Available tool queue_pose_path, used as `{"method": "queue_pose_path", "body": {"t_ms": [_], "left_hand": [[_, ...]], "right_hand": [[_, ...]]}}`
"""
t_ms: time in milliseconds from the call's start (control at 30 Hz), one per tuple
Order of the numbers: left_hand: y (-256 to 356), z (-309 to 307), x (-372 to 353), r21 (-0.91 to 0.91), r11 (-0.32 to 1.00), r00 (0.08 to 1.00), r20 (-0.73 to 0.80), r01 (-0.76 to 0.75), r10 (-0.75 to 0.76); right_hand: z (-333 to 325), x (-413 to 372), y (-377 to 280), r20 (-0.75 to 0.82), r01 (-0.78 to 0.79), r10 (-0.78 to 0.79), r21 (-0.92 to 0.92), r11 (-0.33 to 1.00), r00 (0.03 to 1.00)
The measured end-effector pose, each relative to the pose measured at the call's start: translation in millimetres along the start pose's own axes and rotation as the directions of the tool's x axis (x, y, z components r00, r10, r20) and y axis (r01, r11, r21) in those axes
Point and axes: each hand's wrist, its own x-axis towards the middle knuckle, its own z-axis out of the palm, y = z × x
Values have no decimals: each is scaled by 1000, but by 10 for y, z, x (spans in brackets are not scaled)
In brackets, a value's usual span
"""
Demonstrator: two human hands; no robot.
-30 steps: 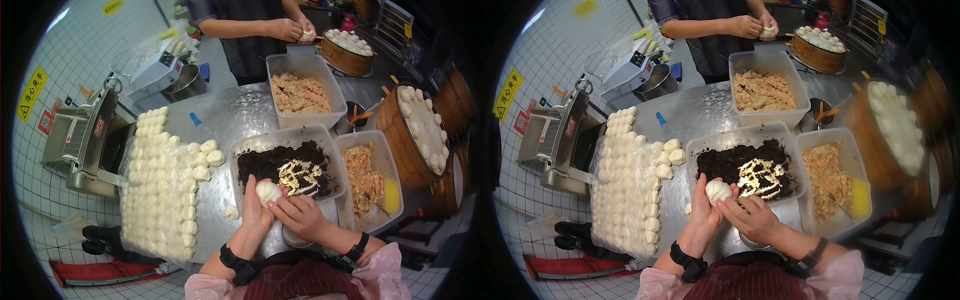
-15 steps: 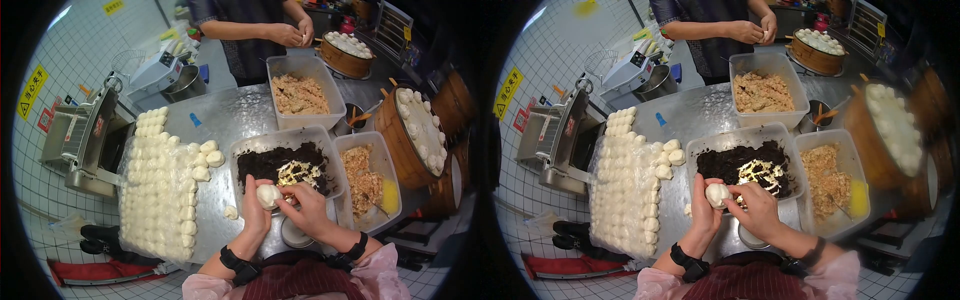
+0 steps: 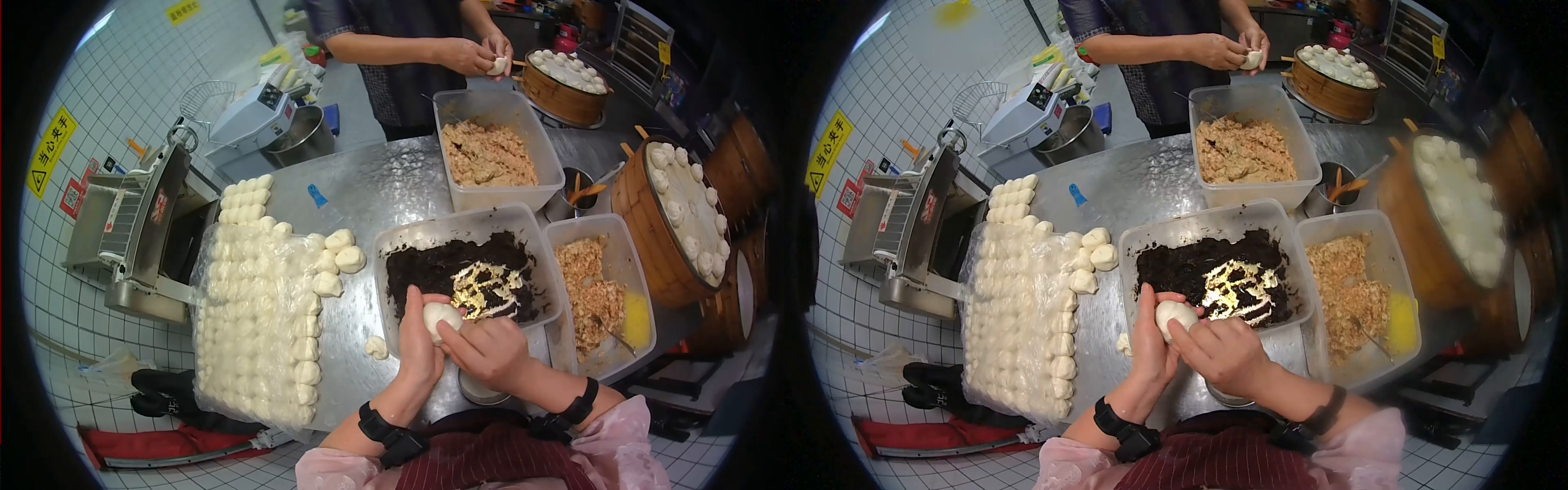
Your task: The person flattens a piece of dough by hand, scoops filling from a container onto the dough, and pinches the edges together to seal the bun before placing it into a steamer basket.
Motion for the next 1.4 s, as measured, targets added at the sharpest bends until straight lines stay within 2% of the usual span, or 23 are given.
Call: {"method": "queue_pose_path", "body": {"t_ms": [67, 200, 267, 300, 367, 400, 433, 500, 533, 567, 600, 633, 667, 733, 833, 867, 900, 967, 1000, 1100, 1400], "left_hand": [[14, -39, 28, -28, 999, 1000, 2, 20, -20], [28, -85, 73, -66, 992, 994, 8, 111, -111], [13, -129, 100, -111, 985, 992, 3, 129, -130], [7, -135, 107, -156, 977, 989, 6, 148, -148], [18, -81, 88, -156, 974, 986, 10, 165, -166], [25, -53, 65, -156, 970, 983, 12, 184, -184], [35, -33, 43, -154, 970, 982, 13, 186, -187], [52, 0, -8, -88, 973, 975, 95, 211, -203], [50, 37, -32, -84, 973, 974, 95, 214, -206], [43, 87, -48, -78, 980, 983, 28, 182, -181], [41, 113, -55, -71, 986, 988, -38, 149, -152], [29, 79, -35, -70, 987, 988, -37, 147, -149], [5, 6, 6, -76, 983, 986, -3, 165, -165], [8, -70, 37, -81, 979, 983, 23, 185, -183], [45, -91, 50, -128, 959, 968, 20, 252, -252], [59, -90, 50, -175, 938, 954, 27, 299, -299], [68, -93, 50, -220, 913, 938, 35, 345, -346], [63, -123, 76, -240, 901, 931, 51, 362, -360], [50, -131, 83, -255, 889, 924, 66, 380, -376], [21, -117, 88, -237, 895, 925, 71, 379, -373], [-12, -56, 54, -241, 904, 931, -7, 353, -366]], "right_hand": [[-23, -10, 26, 58, 142, -137, -109, 984, 989], [-144, -27, 63, 14, 223, -223, -18, 975, 975], [-100, 8, 97, -50, -10, 16, 107, 994, 999], [-74, -1, 112, -49, -12, 17, 108, 994, 999], [-33, -13, 150, -19, -179, 189, 243, 953, 982], [-58, 8, 131, 57, -261, 257, 325, 909, 965], [-67, 51, 116, 56, -264, 260, 324, 908, 964], [-56, 141, 73, 71, -344, 354, 470, 813, 933], [-46, 155, 46, 162, -415, 384, 431, 801, 909], [-35, 152, 51, 159, -417, 388, 431, 800, 908], [-12, 151, 65, 117, -341, 321, 359, 869, 940], [0, 159, 77, 83, -260, 246, 280, 924, 966], [-12, 177, 81, 81, -257, 244, 282, 924, 966], [-43, 194, 71, 139, -457, 467, 569, 684, 873], [23, 60, 191, 78, -508, 558, 531, 678, 826], [22, 11, 215, -13, -432, 487, 444, 785, 873], [17, -47, 213, -12, -431, 486, 444, 786, 874], [1, -148, 198, 4, -296, 322, 405, 865, 947], [-10, -130, 165, -79, -209, 254, 363, 908, 964], [-17, -154, 135, -86, -156, 187, 283, 947, 979], [22, -169, 147, -75, -127, 149, 237, 963, 986]]}}
